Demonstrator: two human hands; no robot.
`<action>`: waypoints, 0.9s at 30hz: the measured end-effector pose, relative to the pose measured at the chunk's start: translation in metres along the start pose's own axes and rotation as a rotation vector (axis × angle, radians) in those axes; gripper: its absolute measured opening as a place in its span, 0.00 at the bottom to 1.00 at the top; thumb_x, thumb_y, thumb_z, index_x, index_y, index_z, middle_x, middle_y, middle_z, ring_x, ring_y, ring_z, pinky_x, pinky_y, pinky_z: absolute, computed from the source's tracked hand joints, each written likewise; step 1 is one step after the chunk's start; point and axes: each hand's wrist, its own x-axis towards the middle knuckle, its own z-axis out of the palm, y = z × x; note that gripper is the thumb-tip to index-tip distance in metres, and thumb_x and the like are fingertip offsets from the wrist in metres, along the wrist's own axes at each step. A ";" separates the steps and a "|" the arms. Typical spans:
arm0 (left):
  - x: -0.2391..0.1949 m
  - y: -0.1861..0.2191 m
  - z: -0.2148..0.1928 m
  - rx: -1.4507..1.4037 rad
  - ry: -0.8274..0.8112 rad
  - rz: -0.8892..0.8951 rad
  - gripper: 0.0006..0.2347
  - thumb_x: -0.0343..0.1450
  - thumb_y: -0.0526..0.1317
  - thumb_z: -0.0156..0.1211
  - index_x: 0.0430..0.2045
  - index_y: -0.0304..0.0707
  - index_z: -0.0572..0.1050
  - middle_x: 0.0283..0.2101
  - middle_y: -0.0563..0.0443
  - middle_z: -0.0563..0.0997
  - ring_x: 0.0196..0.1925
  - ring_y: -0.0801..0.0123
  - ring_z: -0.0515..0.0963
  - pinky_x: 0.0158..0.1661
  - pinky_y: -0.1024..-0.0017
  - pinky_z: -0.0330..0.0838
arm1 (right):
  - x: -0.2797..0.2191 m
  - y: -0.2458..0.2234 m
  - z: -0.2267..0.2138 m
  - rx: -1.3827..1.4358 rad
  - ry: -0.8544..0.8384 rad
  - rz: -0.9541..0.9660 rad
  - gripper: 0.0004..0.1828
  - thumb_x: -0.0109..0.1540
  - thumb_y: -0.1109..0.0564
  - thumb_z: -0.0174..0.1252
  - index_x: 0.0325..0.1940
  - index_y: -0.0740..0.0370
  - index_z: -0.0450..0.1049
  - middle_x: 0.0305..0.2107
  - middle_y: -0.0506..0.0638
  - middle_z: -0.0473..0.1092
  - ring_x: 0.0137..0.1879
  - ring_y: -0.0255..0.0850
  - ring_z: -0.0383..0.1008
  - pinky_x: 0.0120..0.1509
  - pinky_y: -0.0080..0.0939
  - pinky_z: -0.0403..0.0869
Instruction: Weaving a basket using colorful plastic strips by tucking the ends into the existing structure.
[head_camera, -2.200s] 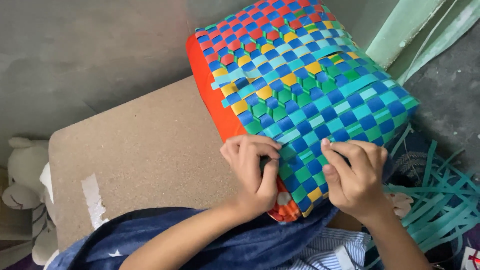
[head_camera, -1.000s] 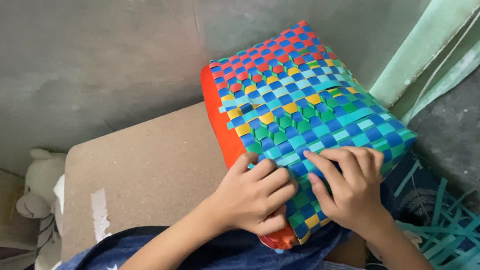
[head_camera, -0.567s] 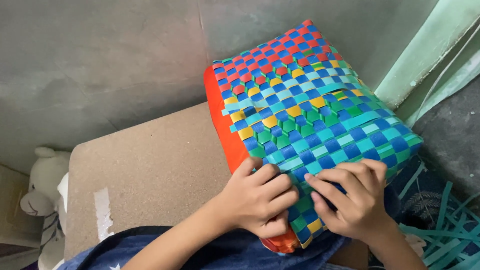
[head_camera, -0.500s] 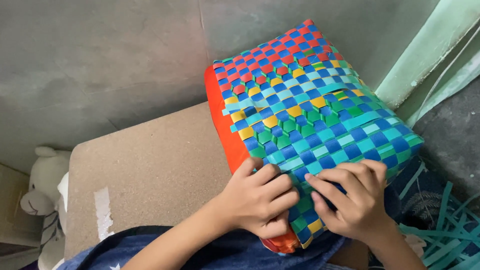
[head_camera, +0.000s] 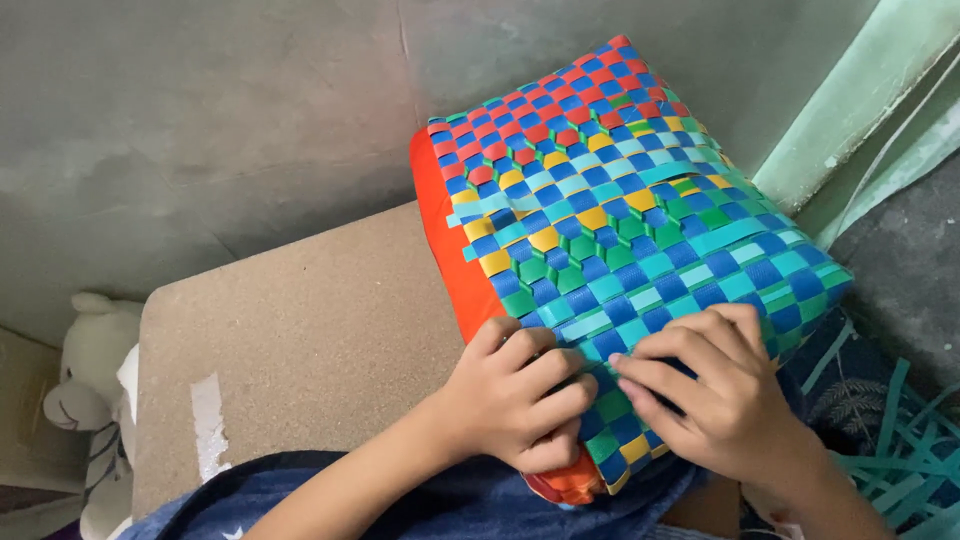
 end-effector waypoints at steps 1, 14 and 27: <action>-0.001 0.000 0.001 0.007 0.010 0.004 0.09 0.69 0.44 0.46 0.32 0.44 0.74 0.37 0.53 0.77 0.38 0.59 0.75 0.40 0.62 0.62 | 0.001 0.000 -0.003 -0.001 -0.054 0.010 0.05 0.63 0.52 0.60 0.41 0.49 0.81 0.36 0.41 0.73 0.44 0.44 0.71 0.52 0.52 0.62; -0.008 0.001 0.004 0.067 0.035 0.010 0.11 0.72 0.46 0.42 0.33 0.45 0.74 0.38 0.55 0.78 0.39 0.60 0.76 0.42 0.63 0.62 | 0.020 -0.012 -0.029 -0.309 -0.315 -0.127 0.02 0.63 0.52 0.58 0.39 0.48 0.75 0.35 0.40 0.72 0.45 0.43 0.72 0.54 0.51 0.63; -0.011 0.002 0.005 0.077 0.028 -0.010 0.11 0.69 0.47 0.44 0.33 0.47 0.74 0.39 0.56 0.78 0.40 0.62 0.76 0.43 0.63 0.62 | 0.027 0.019 -0.011 -0.211 -0.644 -0.141 0.04 0.60 0.52 0.58 0.32 0.46 0.70 0.33 0.42 0.66 0.44 0.47 0.64 0.45 0.54 0.62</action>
